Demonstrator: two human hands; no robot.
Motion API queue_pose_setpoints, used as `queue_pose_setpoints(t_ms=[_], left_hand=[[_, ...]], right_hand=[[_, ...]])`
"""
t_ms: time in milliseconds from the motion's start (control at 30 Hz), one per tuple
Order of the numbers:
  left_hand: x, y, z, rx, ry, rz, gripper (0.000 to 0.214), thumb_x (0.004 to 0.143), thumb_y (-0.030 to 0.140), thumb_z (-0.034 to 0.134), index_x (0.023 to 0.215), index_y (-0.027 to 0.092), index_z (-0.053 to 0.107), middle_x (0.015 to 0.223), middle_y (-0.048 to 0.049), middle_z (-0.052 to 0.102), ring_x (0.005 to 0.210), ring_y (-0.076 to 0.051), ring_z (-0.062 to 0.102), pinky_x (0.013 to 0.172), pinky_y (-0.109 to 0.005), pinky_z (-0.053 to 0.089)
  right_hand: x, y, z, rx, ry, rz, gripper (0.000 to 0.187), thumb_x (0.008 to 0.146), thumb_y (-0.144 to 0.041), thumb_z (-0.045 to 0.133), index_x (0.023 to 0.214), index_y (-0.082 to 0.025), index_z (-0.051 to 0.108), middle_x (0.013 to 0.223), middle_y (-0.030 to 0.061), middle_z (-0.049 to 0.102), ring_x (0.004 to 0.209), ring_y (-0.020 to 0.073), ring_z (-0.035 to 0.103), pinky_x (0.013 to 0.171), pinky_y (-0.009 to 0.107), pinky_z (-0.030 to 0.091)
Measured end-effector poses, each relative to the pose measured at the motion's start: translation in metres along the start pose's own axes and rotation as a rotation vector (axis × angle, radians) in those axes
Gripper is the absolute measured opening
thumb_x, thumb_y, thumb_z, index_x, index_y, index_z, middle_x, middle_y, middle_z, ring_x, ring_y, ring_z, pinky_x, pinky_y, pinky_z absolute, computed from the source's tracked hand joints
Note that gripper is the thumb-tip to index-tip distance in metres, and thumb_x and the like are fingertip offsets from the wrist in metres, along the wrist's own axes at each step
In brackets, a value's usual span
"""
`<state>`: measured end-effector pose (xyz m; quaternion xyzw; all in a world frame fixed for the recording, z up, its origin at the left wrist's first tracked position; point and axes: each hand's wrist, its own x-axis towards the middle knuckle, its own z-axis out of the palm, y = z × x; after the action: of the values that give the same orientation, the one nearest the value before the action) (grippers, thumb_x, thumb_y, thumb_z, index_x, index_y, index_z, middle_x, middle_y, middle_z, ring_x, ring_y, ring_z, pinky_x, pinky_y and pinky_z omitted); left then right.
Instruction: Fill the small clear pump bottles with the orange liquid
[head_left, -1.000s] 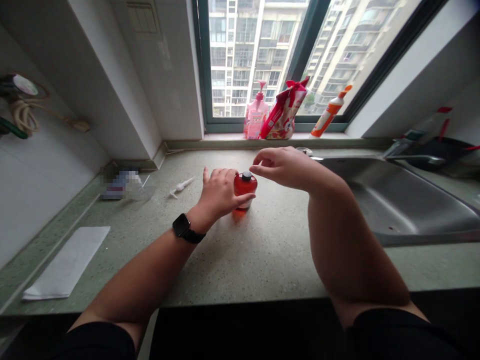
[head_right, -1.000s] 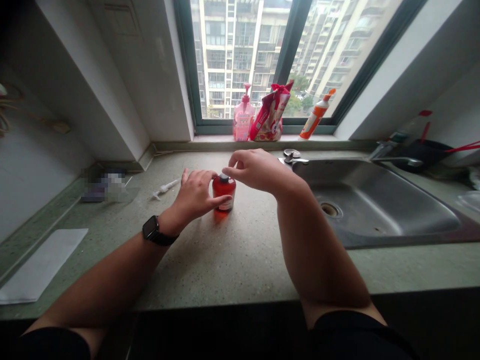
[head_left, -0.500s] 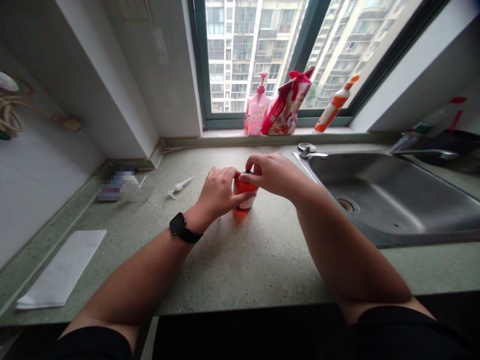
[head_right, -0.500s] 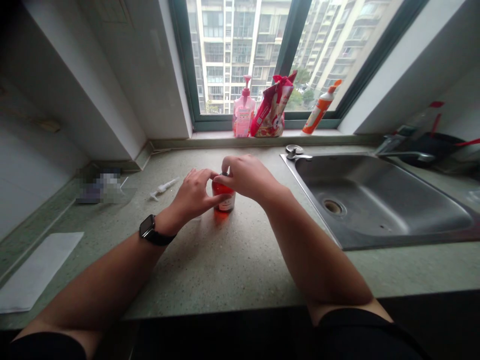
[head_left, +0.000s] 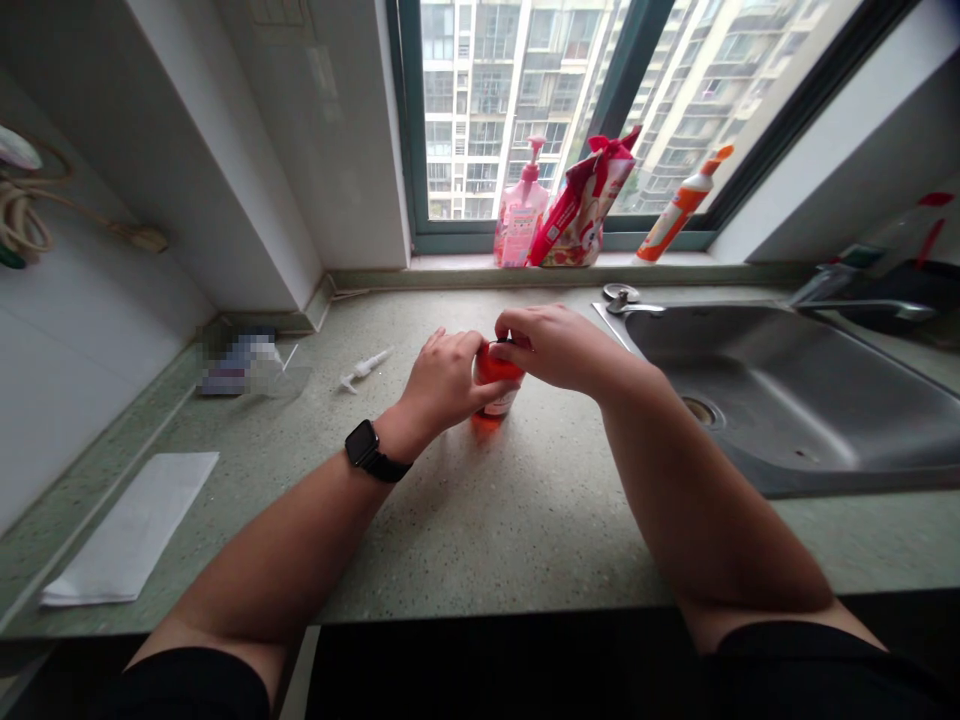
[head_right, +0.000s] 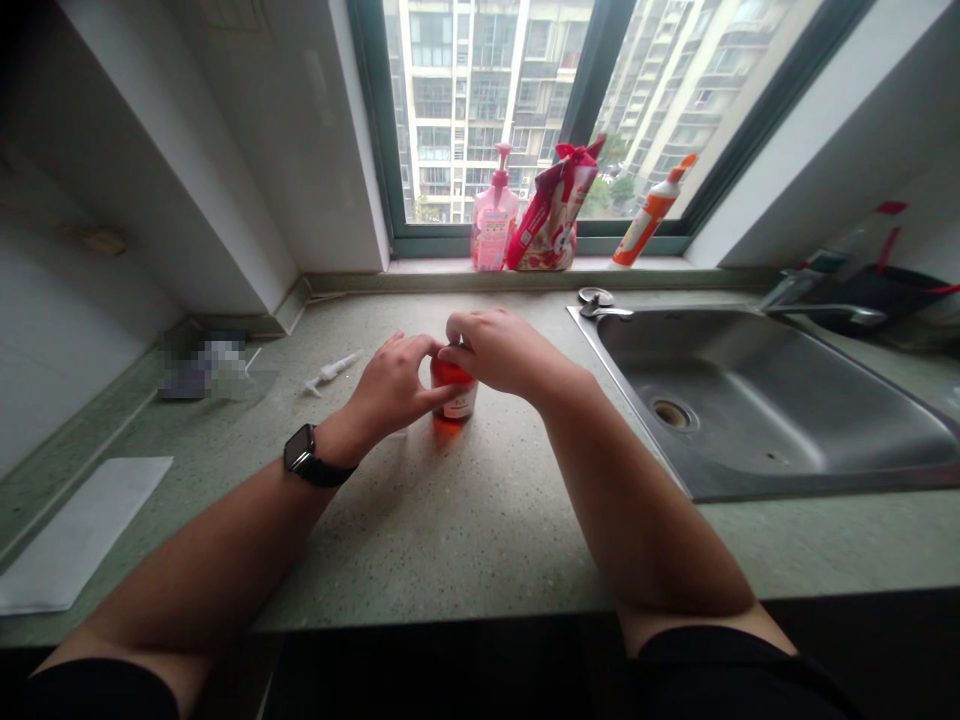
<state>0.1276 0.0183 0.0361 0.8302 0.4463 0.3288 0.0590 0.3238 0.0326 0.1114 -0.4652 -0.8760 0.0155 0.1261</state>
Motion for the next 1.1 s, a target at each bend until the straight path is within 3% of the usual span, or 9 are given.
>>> queue_pose_setpoints(t_ms=[200,400,500,633,733,833,967,1100], left_hand=[[0.001,0.0,0.0,0.009,-0.01,-0.017,0.038,0.096,0.055,0.081,0.11,0.023,0.066,0.106,-0.0058,0.078,0.101,-0.026,0.073,0.128,-0.06,0.041],[0.0,0.0,0.0,0.024,-0.024,-0.021,0.044,0.094,0.059,0.082,0.112,0.023,0.065,0.109,-0.007,0.078,0.105,-0.028,0.073,0.129,-0.062,0.039],[-0.001,0.0,0.0,0.022,-0.023,-0.015,0.043,0.095,0.058,0.081,0.111,0.022,0.064,0.113,-0.0077,0.078,0.108,-0.029,0.073,0.13,-0.061,0.038],[-0.001,-0.001,0.001,0.035,-0.003,-0.01,0.042,0.095,0.059,0.08,0.111,0.023,0.065,0.11,-0.0074,0.078,0.104,-0.028,0.073,0.129,-0.06,0.04],[-0.001,-0.001,0.002,0.035,0.003,-0.013,0.043,0.095,0.06,0.08,0.111,0.023,0.065,0.108,-0.0076,0.078,0.103,-0.028,0.072,0.128,-0.06,0.041],[-0.001,-0.001,0.002,0.02,-0.007,-0.018,0.045,0.096,0.062,0.078,0.112,0.022,0.065,0.111,-0.0082,0.079,0.105,-0.029,0.072,0.128,-0.061,0.04],[-0.001,-0.001,0.001,0.022,-0.014,-0.016,0.043,0.096,0.062,0.078,0.112,0.023,0.065,0.113,-0.0082,0.079,0.107,-0.029,0.072,0.129,-0.061,0.039],[-0.002,-0.001,0.003,0.028,-0.006,-0.025,0.043,0.094,0.059,0.081,0.115,0.024,0.066,0.114,-0.0077,0.078,0.109,-0.029,0.072,0.129,-0.061,0.039]], right_hand=[[-0.004,0.003,-0.001,0.021,-0.035,-0.073,0.019,0.101,-0.023,0.06,0.112,-0.023,0.075,0.114,0.0098,0.076,0.098,0.0247,0.067,0.087,0.036,0.046],[-0.011,0.003,-0.002,0.012,0.051,-0.02,0.026,0.102,-0.039,0.065,0.122,-0.025,0.076,0.115,0.0105,0.074,0.102,0.0271,0.067,0.088,0.038,0.048],[-0.009,0.005,-0.002,-0.007,0.092,0.067,0.031,0.097,-0.049,0.074,0.111,-0.022,0.076,0.105,0.0099,0.076,0.096,0.0272,0.068,0.083,0.038,0.046],[-0.007,0.008,-0.001,-0.011,0.058,0.058,0.022,0.098,-0.043,0.072,0.094,-0.022,0.076,0.096,0.008,0.076,0.091,0.025,0.066,0.081,0.037,0.045],[-0.008,0.01,-0.002,0.03,0.036,-0.03,0.019,0.099,-0.038,0.07,0.107,-0.023,0.079,0.107,0.0082,0.076,0.096,0.0243,0.067,0.086,0.036,0.047],[-0.011,0.01,-0.001,0.081,0.047,-0.038,0.031,0.097,-0.042,0.072,0.123,-0.026,0.077,0.118,0.0095,0.075,0.101,0.0258,0.069,0.089,0.037,0.05],[-0.009,0.007,0.002,0.07,0.116,0.051,0.027,0.095,-0.046,0.076,0.109,-0.023,0.075,0.112,0.011,0.076,0.103,0.0292,0.069,0.091,0.041,0.05],[-0.008,0.008,0.001,0.101,0.1,-0.025,0.016,0.097,-0.035,0.07,0.106,-0.024,0.077,0.114,0.0096,0.078,0.108,0.029,0.07,0.098,0.043,0.05]])
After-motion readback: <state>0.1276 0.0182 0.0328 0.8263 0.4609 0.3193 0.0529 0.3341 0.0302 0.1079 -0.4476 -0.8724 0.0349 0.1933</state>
